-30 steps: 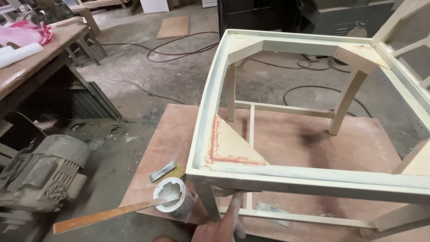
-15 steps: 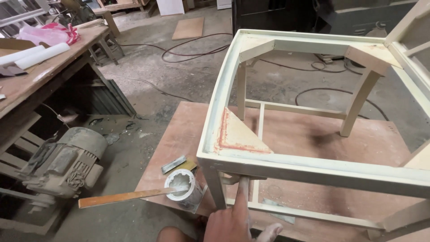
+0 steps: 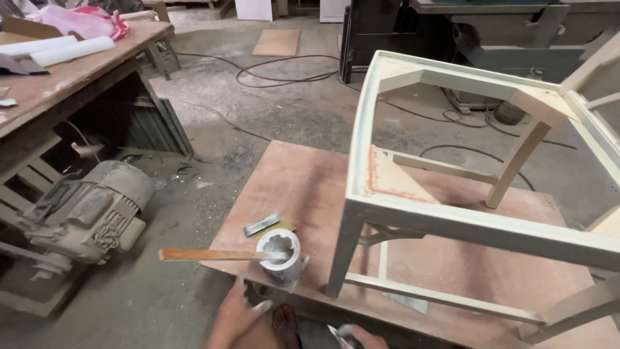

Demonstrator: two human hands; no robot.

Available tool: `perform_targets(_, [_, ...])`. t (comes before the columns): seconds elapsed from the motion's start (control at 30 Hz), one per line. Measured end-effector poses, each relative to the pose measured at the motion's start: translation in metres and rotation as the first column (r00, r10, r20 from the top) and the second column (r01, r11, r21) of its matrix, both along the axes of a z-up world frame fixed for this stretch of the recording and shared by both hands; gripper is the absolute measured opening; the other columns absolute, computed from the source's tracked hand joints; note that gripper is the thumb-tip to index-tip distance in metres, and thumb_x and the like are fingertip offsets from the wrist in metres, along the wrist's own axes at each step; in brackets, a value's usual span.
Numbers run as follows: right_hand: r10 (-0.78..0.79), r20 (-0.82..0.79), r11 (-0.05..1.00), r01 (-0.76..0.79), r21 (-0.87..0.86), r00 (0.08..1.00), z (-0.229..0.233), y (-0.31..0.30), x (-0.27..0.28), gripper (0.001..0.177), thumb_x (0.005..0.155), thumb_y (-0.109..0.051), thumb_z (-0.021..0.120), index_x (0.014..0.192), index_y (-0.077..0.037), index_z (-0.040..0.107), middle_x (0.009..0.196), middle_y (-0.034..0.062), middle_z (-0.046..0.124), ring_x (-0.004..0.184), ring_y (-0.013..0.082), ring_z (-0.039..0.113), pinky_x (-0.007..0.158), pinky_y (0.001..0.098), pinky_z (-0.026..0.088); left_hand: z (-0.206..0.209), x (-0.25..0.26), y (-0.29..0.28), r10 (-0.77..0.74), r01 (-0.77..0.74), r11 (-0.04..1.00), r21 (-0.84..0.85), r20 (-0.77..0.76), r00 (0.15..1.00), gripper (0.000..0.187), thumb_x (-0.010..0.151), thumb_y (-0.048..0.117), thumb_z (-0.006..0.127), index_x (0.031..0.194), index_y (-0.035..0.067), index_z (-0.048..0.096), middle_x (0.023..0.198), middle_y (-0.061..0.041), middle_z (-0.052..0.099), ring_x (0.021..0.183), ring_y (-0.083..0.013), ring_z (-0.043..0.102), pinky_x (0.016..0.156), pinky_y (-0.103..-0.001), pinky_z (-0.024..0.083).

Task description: The person sands the frame of a light-colored wooden chair using a sanding block. They work on the legs and crossbars, rotating the chair to access different sides.

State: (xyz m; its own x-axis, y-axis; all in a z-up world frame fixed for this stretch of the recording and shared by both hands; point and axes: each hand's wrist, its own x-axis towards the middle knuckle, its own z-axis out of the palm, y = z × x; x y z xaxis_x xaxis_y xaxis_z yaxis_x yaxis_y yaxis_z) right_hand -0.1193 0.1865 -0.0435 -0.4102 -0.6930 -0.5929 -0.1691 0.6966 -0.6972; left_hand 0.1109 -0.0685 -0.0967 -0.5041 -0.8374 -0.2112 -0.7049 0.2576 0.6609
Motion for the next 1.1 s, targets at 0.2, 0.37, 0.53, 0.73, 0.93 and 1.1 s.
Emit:
perform_targets(0.2, [0.126,-0.426,0.725,-0.377,-0.577,0.896,0.04,-0.088,0.059,0.03,0.076,-0.007,0.06,0.1,-0.017,0.075,0.081,-0.0013,0.072,0.076,0.0071,0.065,0.073,0.026,0.051,-0.041,-0.041,-0.018,0.162,-0.193,0.978,-0.074,-0.305,0.938,0.145,0.06,0.057,0.099,0.157,-0.006,0.013,0.168,-0.025,0.012,0.159,-0.0321,0.006,0.126,-0.039,0.014])
perform_targets(0.37, [0.048,-0.553,0.806,-0.359,-0.471,0.832,0.025,-0.148,0.064,0.041,0.09,-0.015,0.061,0.131,-0.012,0.068,0.086,0.0088,0.078,0.082,0.028,0.074,0.078,0.0375,0.054,0.0,-0.058,-0.026,0.07,-0.154,0.985,-0.078,-0.636,0.768,0.129,0.053,0.027,0.101,0.156,0.0,0.028,0.154,-0.019,0.05,0.144,-0.0262,0.046,0.115,-0.034,0.038])
perform_targets(0.53, [0.134,-0.559,0.905,-0.331,-0.267,0.818,0.042,-0.188,0.064,0.032,0.085,-0.016,0.055,0.111,-0.005,0.07,0.105,0.0246,0.073,0.097,0.0401,0.069,0.082,0.0451,0.052,-0.087,-0.088,-0.046,0.187,-0.235,0.972,0.008,-0.632,0.752,0.085,0.071,0.014,0.074,0.147,0.009,0.038,0.144,-0.018,0.053,0.13,-0.0292,0.055,0.11,-0.039,0.042])
perform_targets(0.73, [0.369,-0.5,0.897,-0.441,-0.028,0.783,0.078,-0.18,0.057,0.019,0.076,-0.018,0.063,0.09,-0.014,0.075,0.094,0.0116,0.078,0.085,0.0269,0.07,0.071,0.0381,0.049,-0.029,-0.075,-0.026,0.269,-0.28,0.958,0.07,-0.566,0.779,0.102,0.042,0.029,0.102,0.133,0.011,0.062,0.124,-0.012,0.073,0.116,-0.0275,0.067,0.095,-0.04,0.053])
perform_targets(0.93, [0.359,-0.484,0.917,-0.398,0.025,0.798,0.085,-0.181,0.061,0.027,0.083,-0.017,0.068,0.108,-0.007,0.074,0.099,0.0178,0.078,0.092,0.0307,0.074,0.077,0.0403,0.056,0.02,-0.064,-0.025,0.271,-0.254,0.962,0.097,-0.43,0.861,0.088,0.05,0.035,0.093,0.128,0.008,0.061,0.122,-0.014,0.073,0.12,-0.0334,0.068,0.099,-0.045,0.056])
perform_targets(1.1, [0.301,-0.511,0.881,-0.44,-0.174,0.805,0.084,-0.16,0.066,0.017,0.087,-0.026,0.063,0.097,-0.023,0.077,0.1,0.0041,0.082,0.093,0.024,0.076,0.076,0.0347,0.052,0.026,-0.053,-0.037,0.241,-0.241,0.968,0.071,-0.537,0.809,0.064,0.046,0.026,0.097,0.107,0.015,0.079,0.102,-0.003,0.082,0.096,-0.0134,0.074,0.078,-0.037,0.058])
